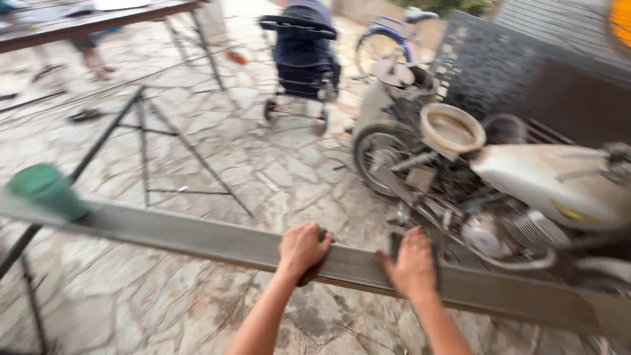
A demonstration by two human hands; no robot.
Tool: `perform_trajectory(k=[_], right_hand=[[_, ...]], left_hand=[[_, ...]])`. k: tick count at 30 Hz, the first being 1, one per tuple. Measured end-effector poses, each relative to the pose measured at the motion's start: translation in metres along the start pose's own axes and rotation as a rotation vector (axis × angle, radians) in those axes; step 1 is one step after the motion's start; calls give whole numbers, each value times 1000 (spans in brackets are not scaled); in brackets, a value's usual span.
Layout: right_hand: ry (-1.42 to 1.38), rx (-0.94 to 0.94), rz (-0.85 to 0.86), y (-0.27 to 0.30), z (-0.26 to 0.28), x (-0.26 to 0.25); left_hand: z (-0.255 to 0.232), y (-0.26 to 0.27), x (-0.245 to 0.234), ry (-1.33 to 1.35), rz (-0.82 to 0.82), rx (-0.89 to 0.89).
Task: Sanding a long metal beam manually with sandpaper and wiping it with a cloth to prepare the surface.
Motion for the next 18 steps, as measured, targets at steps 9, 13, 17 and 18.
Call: perform_trajectory(k=[9, 13, 17, 18], right_hand=[[-249, 134, 561, 18, -70, 47], [-119, -69, 442, 3, -6, -27], [-387, -49, 317, 36, -11, -40], [-335, 41, 338, 47, -28, -25]], left_hand=[[2, 7, -3, 86, -37, 59], [5, 8, 4, 81, -8, 38], [8, 2, 3, 83, -25, 56], [10, 4, 7, 92, -24, 38]])
Point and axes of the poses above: each hand's wrist, its own y-axis away from the middle knuckle, its own x-axis out of the palm, z = x × y, the point moved 4 cm from there along -y, towards the middle knuckle, and after that the axes turned 15 degrees about y, right-handed, at the moved point
